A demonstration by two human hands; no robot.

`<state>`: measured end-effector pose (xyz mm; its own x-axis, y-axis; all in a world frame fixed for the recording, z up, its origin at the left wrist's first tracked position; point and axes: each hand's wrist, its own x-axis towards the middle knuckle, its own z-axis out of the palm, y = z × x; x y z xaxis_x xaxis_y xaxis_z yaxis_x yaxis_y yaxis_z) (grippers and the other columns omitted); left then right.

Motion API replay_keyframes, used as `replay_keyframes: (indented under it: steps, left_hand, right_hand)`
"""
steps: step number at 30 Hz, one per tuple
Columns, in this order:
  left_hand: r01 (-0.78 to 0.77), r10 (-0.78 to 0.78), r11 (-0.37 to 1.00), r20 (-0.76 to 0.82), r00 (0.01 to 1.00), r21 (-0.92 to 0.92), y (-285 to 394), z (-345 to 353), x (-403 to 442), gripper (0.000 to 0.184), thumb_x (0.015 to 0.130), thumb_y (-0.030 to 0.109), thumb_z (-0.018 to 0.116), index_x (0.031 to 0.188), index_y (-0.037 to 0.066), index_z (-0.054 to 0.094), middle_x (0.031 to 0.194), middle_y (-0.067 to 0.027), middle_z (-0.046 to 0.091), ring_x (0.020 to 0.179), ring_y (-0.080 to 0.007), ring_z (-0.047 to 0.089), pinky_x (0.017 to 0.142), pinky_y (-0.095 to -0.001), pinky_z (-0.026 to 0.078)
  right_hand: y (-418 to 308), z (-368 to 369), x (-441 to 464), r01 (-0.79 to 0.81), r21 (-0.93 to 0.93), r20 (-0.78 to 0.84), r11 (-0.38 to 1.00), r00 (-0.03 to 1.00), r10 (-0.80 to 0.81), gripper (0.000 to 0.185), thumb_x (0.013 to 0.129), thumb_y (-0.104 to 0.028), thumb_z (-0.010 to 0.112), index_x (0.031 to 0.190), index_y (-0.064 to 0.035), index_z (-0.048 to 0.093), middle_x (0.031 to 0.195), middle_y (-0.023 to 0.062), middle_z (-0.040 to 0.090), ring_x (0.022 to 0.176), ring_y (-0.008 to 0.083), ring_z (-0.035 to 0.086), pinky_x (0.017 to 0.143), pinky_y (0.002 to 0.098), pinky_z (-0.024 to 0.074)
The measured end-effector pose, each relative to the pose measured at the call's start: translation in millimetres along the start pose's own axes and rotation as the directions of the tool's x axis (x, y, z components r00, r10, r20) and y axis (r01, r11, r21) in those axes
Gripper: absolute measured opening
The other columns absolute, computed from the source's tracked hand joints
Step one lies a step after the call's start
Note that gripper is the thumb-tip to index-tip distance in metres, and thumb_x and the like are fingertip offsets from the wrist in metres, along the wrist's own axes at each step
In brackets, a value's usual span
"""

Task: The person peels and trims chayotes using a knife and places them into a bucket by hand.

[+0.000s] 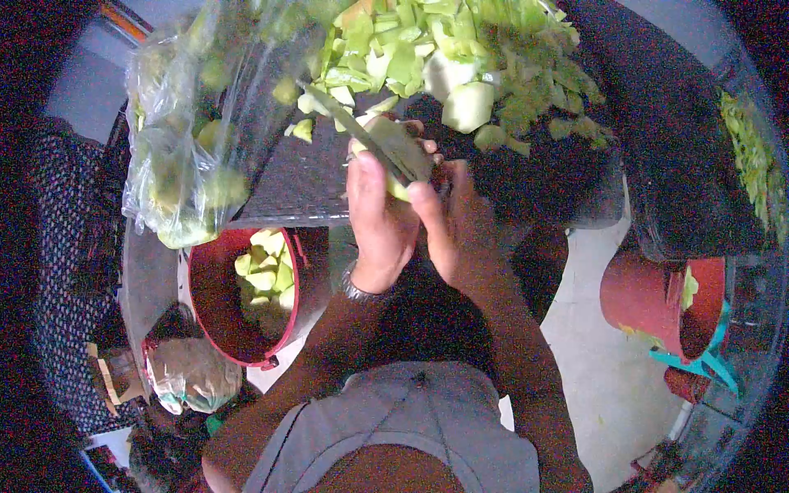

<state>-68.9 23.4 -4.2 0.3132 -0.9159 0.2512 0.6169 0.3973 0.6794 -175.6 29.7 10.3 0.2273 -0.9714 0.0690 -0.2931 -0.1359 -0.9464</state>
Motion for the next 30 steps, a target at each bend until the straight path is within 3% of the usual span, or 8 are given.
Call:
replay_keyframes:
  steps: [3, 6, 12, 15, 19, 22, 25, 30]
  left_hand:
    - [0.042, -0.037, 0.996, -0.071, 0.997, 0.076, 10.5, -3.5, 2.3, 0.041, 0.107, 0.024, 0.051, 0.14, 0.003, 0.039, 0.117, -0.0101, 0.057, 0.102, -0.0146, 0.058, 0.086, -0.0306, 0.051]
    - [0.092, -0.065, 0.98, -0.152, 0.986, 0.176, 11.6, -7.3, 5.3, 0.039, 0.107, 0.022, 0.05, 0.138, 0.002, 0.039, 0.112, -0.0092, 0.058, 0.095, -0.0122, 0.058, 0.081, -0.0295, 0.05]
    - [-0.069, 0.138, 0.786, -0.066, 0.988, 0.615, 7.6, -20.3, 6.9, 0.036, 0.105, 0.018, 0.05, 0.135, -0.001, 0.042, 0.105, -0.0093, 0.06, 0.09, -0.0143, 0.059, 0.081, -0.0305, 0.051]
    - [-0.039, 0.1, 0.792, -0.067, 0.993, 0.61, 14.7, -22.2, 13.9, 0.037, 0.103, 0.017, 0.052, 0.133, -0.003, 0.043, 0.107, -0.0102, 0.06, 0.093, -0.0154, 0.059, 0.083, -0.0285, 0.05]
    - [0.234, -0.245, 0.959, -0.051, 0.968, -0.161, 21.0, -37.1, 33.1, 0.042, 0.099, 0.023, 0.046, 0.134, -0.001, 0.045, 0.12, -0.0211, 0.062, 0.103, -0.0339, 0.067, 0.084, -0.0586, 0.059]
    - [0.342, -0.36, 0.916, -0.051, 0.932, -0.21, 32.1, -42.5, 43.6, 0.05, 0.101, 0.038, 0.043, 0.126, -0.003, 0.055, 0.123, -0.0228, 0.064, 0.112, -0.0398, 0.065, 0.089, -0.0547, 0.057]
    - [0.361, -0.391, 0.877, -0.036, 0.92, -0.316, 35.4, -46.7, 47.9, 0.05, 0.102, 0.04, 0.042, 0.122, -0.003, 0.057, 0.119, -0.0229, 0.065, 0.107, -0.0399, 0.066, 0.087, -0.0541, 0.057]
    - [0.327, -0.373, 0.896, -0.11, 0.921, -0.301, 33.0, -51.7, 51.3, 0.051, 0.101, 0.045, 0.045, 0.116, -0.001, 0.06, 0.108, -0.0184, 0.068, 0.088, -0.0334, 0.069, 0.075, -0.0482, 0.059]
  right_hand:
    - [-1.6, 4.2, -0.6, 0.323, -0.104, -0.094, 0.941, 0.938, -0.333, 0.046, 0.105, -0.032, 0.049, 0.137, 0.0008, 0.051, 0.103, 0.0176, 0.073, 0.089, 0.0358, 0.07, 0.078, 0.0459, 0.0514]
    - [3.2, -1.6, 4.5, 0.421, -0.244, 0.07, 0.873, 0.906, -0.418, 0.047, 0.107, -0.024, 0.046, 0.148, -0.0011, 0.045, 0.093, 0.0142, 0.072, 0.072, 0.0223, 0.065, 0.07, 0.0385, 0.052]
    - [1.2, -6.6, 18.2, 0.131, -0.107, 0.245, 0.986, 0.964, -0.101, 0.037, 0.106, -0.03, 0.05, 0.126, -0.0004, 0.06, 0.063, 0.0037, 0.056, 0.055, 0.0119, 0.053, 0.054, 0.0301, 0.0444]
    - [1.4, -17.9, 33.7, -0.134, 0.01, 0.32, 0.991, 0.939, 0.124, 0.033, 0.105, -0.037, 0.052, 0.104, -0.0047, 0.061, 0.061, 0.0009, 0.054, 0.05, 0.0085, 0.05, 0.047, 0.0254, 0.0399]
    - [-1.0, -32.5, 65.1, -0.328, 0.211, 0.167, 0.921, 0.94, 0.297, 0.034, 0.103, -0.044, 0.055, 0.103, -0.0105, 0.057, 0.062, 0.0002, 0.057, 0.042, 0.0068, 0.047, 0.038, 0.0235, 0.0355]
    - [-4.0, -40.1, 100.8, -0.107, 0.203, 0.175, 0.973, 0.982, 0.072, 0.04, 0.103, -0.048, 0.053, 0.108, -0.0079, 0.054, 0.062, 0.0003, 0.057, 0.042, 0.0079, 0.046, 0.039, 0.0245, 0.0373]
    - [-21.6, -34.0, 139.7, 0.137, -0.139, -0.075, 0.981, 0.986, -0.149, 0.045, 0.104, -0.049, 0.05, 0.114, -0.005, 0.052, 0.062, 0.0006, 0.057, 0.041, 0.0094, 0.046, 0.039, 0.026, 0.0393]
    - [-32.0, -38.5, 111.7, 0.058, -0.205, 0.164, 0.977, 0.986, -0.024, 0.042, 0.107, -0.042, 0.042, 0.103, -0.0033, 0.058, 0.064, 0.0065, 0.06, 0.046, 0.0169, 0.054, 0.047, 0.0339, 0.0453]
